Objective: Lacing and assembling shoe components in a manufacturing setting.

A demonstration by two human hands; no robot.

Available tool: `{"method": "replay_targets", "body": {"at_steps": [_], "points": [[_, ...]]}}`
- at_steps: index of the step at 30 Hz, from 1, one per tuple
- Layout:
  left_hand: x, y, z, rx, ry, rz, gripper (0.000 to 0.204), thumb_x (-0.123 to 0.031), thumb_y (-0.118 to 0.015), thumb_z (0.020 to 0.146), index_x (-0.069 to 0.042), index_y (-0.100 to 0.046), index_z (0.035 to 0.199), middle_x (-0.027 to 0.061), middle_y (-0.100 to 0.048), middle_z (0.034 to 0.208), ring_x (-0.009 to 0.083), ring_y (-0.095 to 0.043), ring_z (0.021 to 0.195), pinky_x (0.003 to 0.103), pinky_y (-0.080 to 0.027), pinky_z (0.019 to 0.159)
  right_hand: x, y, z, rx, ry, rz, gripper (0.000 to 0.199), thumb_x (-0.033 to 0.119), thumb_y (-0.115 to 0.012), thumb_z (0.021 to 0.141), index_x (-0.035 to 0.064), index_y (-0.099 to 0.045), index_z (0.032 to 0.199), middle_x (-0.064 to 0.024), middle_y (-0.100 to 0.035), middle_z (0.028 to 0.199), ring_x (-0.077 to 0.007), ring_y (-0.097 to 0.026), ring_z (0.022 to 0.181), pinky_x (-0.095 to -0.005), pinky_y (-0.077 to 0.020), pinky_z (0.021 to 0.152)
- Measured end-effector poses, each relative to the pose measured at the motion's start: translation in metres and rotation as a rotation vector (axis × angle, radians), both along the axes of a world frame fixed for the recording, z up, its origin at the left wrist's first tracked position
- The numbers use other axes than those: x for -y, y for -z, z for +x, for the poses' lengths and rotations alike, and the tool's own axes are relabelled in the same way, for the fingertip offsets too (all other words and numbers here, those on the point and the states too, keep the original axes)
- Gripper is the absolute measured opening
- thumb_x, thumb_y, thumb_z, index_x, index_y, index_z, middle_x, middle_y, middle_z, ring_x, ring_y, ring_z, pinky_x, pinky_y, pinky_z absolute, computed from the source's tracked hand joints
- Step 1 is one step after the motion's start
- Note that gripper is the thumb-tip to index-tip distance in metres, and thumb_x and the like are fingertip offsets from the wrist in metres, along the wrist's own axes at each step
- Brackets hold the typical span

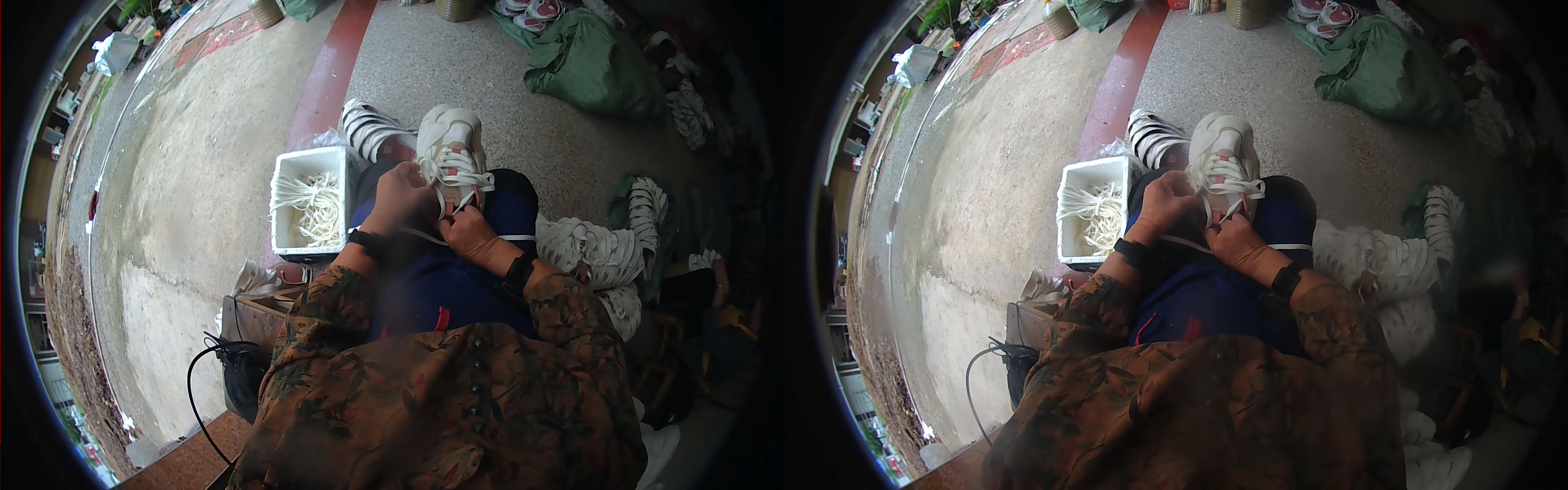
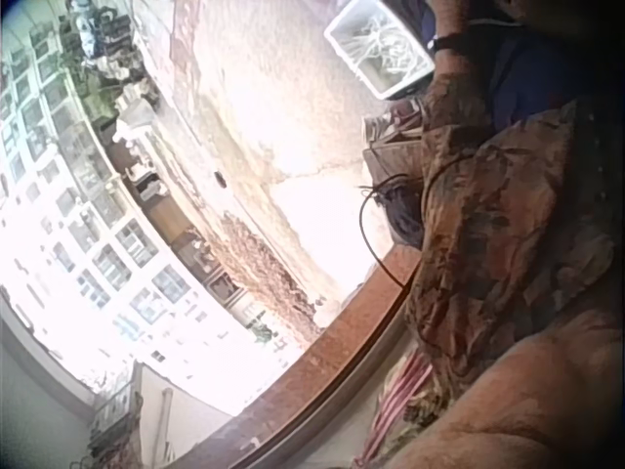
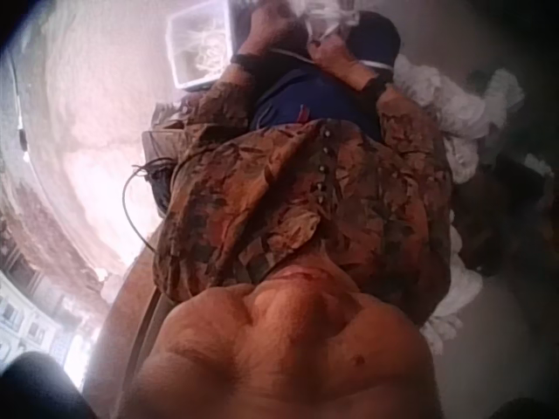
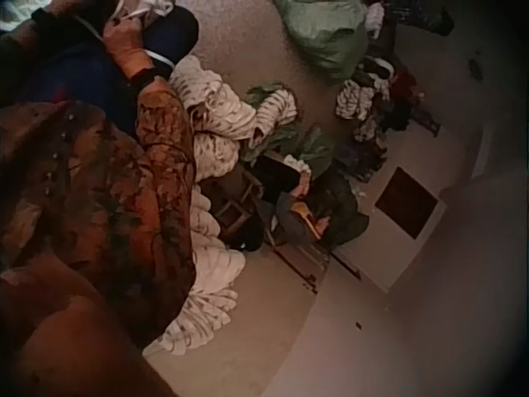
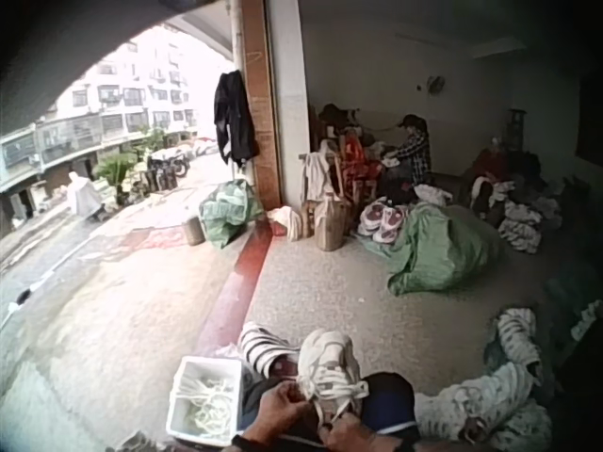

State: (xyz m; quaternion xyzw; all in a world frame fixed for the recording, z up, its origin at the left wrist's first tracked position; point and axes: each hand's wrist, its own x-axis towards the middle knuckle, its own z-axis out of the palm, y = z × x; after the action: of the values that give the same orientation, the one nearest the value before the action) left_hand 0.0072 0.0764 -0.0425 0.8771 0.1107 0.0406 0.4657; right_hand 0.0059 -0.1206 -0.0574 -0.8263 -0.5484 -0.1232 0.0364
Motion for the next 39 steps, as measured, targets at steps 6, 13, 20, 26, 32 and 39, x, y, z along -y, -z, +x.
{"method": "replay_targets", "body": {"at_steps": [6,13,20,26,32,39], "points": [[-0.013,0.02,-0.011,0.229,-0.06,-0.356,0.029,-0.022,-0.07,0.077,0.001,-0.061,0.092,0.0093,-0.064,0.079,0.0136,-0.061,0.072,0.028,-0.049,0.068,0.01,-0.053,0.002,-0.549,0.069,0.474,0.017,-0.005,-0.063,0.067,0.0025,-0.061,0.082,-0.0144,-0.059,0.084,-0.024,-0.061,0.08,-0.0365,-0.0489,0.072],[0.0,0.008,-0.011,0.254,0.205,-0.209,0.023,-0.021,-0.07,0.072,-0.005,-0.064,0.088,0.0118,-0.064,0.087,0.0306,-0.062,0.081,0.036,-0.051,0.073,0.056,-0.072,0.02,-1.358,0.235,1.411,0.021,-0.007,-0.059,0.079,0.0011,-0.054,0.097,-0.0075,-0.062,0.094,-0.0152,-0.061,0.086,-0.0306,-0.0492,0.082],[0.044,0.0,0.0,0.734,0.742,0.629,0.032,-0.021,-0.065,0.072,-0.005,-0.062,0.1,0.0071,-0.056,0.085,0.0244,-0.056,0.085,0.033,-0.048,0.075,0.061,-0.072,0.019,-1.218,0.225,1.535,0.025,-0.006,-0.058,0.081,0.0005,-0.054,0.105,-0.0087,-0.062,0.096,-0.0165,-0.061,0.087,-0.0308,-0.0471,0.086],[0.055,-0.002,0.002,0.636,0.753,0.659,0.023,-0.016,-0.056,0.078,-0.004,-0.062,0.096,0.0066,-0.055,0.085,0.022,-0.055,0.082,0.035,-0.046,0.069,0.078,-0.085,0.025,-1.166,0.227,1.612,0.028,-0.005,-0.059,0.081,0.0006,-0.054,0.107,-0.0089,-0.061,0.1,-0.0172,-0.06,0.089,-0.031,-0.0467,0.087],[0.012,-0.058,-0.011,0.441,0.469,0.259,0.013,-0.015,-0.06,0.08,-0.007,-0.059,0.089,0.006,-0.057,0.081,0.024,-0.057,0.073,0.037,-0.046,0.063,0.105,-0.095,0.032,-0.981,0.242,1.557,0.021,-0.004,-0.06,0.083,0.0028,-0.053,0.101,-0.0075,-0.061,0.103,-0.0132,-0.058,0.094,-0.0304,-0.0459,0.089],[-0.061,-0.064,-0.018,0.375,-0.05,-0.657,0.02,0.004,-0.064,0.076,-0.001,-0.058,0.094,0.0026,-0.063,0.088,0.0102,-0.059,0.081,0.026,-0.048,0.077,0.051,-0.1,0.023,-0.798,0.217,0.645,0.021,-0.006,-0.063,0.071,0.0036,-0.06,0.089,-0.0126,-0.06,0.081,-0.0284,-0.061,0.08,-0.0351,-0.0472,0.077]]}}
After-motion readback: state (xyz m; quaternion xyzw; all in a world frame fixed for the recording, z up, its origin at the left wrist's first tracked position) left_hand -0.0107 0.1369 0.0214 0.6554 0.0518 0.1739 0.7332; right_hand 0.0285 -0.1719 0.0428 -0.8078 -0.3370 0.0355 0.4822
